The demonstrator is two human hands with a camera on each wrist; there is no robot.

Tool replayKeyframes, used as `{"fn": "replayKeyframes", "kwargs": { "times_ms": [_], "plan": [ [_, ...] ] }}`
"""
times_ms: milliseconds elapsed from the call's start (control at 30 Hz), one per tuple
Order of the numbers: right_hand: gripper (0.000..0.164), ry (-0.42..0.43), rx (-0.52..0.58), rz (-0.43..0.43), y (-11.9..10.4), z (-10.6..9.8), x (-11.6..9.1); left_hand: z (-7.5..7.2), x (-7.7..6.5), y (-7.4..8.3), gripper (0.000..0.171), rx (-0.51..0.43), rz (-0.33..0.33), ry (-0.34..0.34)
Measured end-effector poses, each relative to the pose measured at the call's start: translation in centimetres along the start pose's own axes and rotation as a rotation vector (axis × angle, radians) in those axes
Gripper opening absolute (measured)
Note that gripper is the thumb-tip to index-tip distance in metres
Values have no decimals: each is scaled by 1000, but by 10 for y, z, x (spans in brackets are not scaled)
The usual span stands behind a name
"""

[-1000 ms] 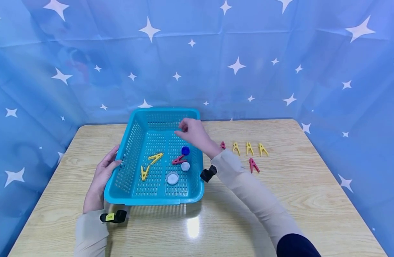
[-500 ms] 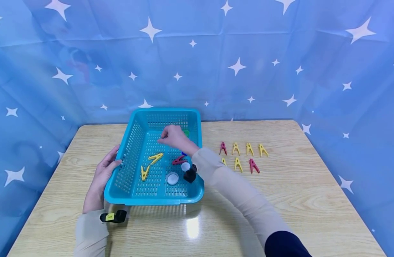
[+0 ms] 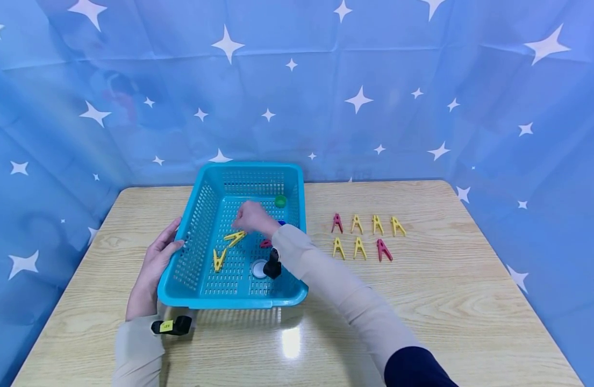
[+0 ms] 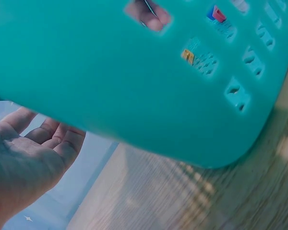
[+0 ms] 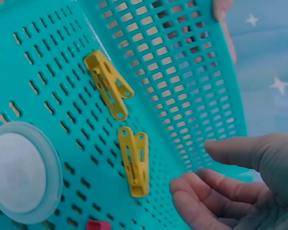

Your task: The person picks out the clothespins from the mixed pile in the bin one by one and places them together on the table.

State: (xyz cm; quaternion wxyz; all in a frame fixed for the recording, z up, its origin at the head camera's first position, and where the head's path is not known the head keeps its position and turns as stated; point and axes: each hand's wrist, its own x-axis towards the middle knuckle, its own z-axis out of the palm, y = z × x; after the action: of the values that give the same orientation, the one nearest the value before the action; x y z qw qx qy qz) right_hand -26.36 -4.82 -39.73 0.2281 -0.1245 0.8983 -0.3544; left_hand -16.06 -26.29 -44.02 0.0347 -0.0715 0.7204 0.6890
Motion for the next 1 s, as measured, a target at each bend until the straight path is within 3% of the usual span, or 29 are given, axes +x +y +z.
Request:
{"fn": "replayKeyframes", "kwargs": {
  "times_ms": [267,433,633,1000],
  "plan": [
    [15,-49,-67,-51,2,8,3,0,0,-1,56,-5,4,-4],
    [14,-90,-151,-82,4,14,8,0,0,0,55,-7,0,-3],
    [39,-144,-269,-117,4,21,16,0,0,1,55,0,-8,2],
    [48,-151,-391,-186,7,25,23,1,0,2,55,-19,-9,3]
  ]
}}
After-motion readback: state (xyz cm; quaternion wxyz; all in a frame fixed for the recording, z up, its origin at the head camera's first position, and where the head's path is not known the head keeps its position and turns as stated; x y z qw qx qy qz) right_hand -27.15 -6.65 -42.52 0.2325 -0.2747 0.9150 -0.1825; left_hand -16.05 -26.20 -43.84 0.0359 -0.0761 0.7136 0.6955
